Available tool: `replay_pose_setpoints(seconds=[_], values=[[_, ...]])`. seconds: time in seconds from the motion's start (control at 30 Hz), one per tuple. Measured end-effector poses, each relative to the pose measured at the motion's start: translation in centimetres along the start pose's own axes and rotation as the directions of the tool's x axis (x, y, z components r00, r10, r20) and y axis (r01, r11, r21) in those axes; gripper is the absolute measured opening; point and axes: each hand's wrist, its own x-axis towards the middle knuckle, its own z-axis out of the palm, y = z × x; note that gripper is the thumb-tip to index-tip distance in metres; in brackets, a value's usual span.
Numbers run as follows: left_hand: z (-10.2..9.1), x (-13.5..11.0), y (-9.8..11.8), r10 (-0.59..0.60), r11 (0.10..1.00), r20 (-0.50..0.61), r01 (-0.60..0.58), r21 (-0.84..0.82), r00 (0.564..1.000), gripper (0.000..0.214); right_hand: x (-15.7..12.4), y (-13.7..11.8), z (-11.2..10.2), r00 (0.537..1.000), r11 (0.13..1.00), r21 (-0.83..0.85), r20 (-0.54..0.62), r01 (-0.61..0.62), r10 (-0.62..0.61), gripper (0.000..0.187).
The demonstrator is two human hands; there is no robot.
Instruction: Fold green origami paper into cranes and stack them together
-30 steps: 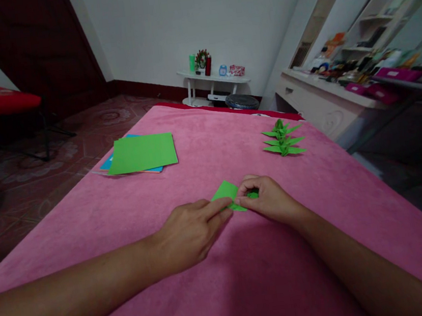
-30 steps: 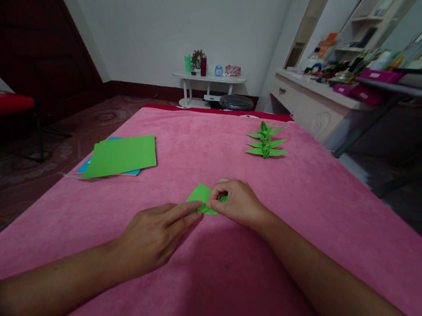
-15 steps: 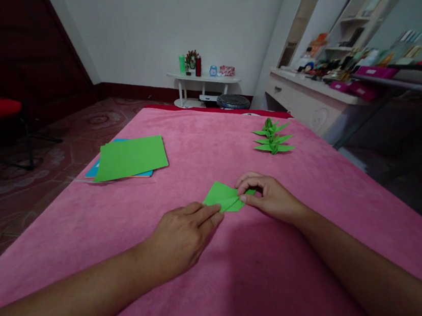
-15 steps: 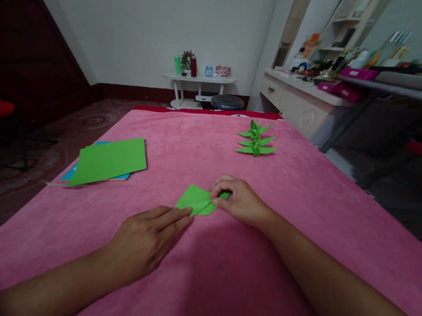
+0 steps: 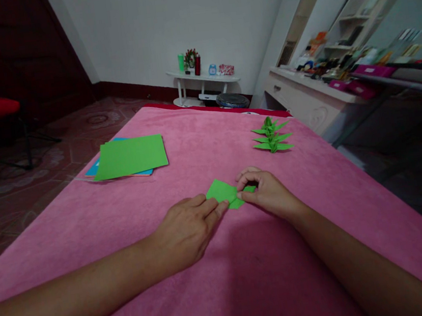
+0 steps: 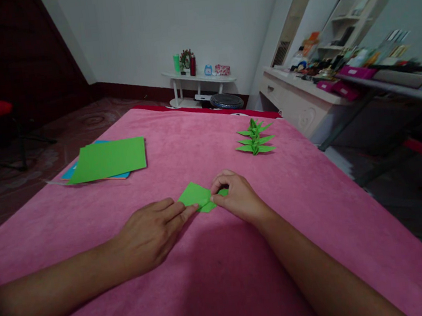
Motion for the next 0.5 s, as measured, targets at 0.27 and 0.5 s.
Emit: replay_pose_setpoints(seconds=[0.27,0.5], values=[[-0.13,1.17,0.48,-0.031,0.999,0.005,0.031,-0.008,1.000,0.027,0.26,0.47,-0.44,0.996,0.997,0.021,-0.036,-0.078,0.078,0.012],[0.38,0.71,0.46,-0.034,0.999,-0.027,0.034,-0.010,0.999,0.028,0.16,0.16,-0.67,0.995,0.994,0.057,0.019,-0.098,0.097,0.012]])
